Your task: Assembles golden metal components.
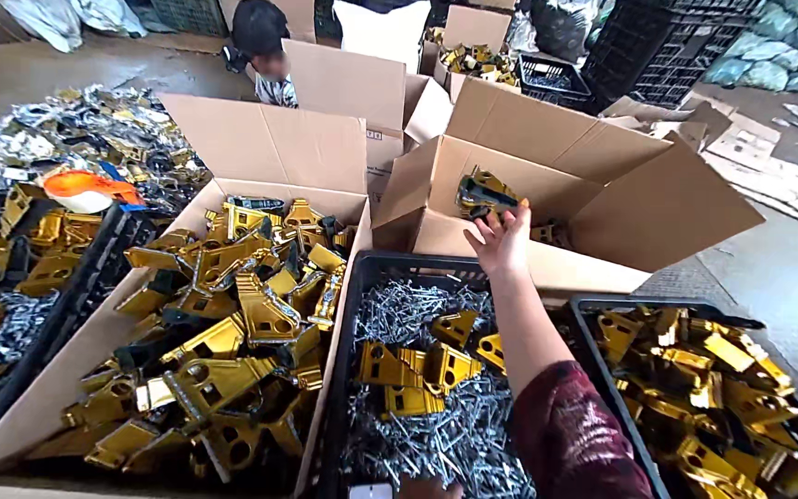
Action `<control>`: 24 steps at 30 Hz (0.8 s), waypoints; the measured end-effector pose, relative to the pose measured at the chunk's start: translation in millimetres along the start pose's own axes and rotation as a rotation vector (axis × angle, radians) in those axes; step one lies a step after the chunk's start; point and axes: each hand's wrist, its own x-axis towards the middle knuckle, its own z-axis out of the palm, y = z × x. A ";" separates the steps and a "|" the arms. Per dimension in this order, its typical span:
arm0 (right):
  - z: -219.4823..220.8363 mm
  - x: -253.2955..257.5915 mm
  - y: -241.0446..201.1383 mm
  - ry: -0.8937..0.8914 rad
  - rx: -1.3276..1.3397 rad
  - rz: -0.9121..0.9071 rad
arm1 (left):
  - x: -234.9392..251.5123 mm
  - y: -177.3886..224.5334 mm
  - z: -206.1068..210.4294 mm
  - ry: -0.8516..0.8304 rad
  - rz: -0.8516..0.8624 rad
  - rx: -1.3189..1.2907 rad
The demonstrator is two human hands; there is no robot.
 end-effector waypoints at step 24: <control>-88.5 -276.1 28.0 -0.512 -0.280 0.340 | -64.2 -25.6 -67.5 0.758 0.273 -0.666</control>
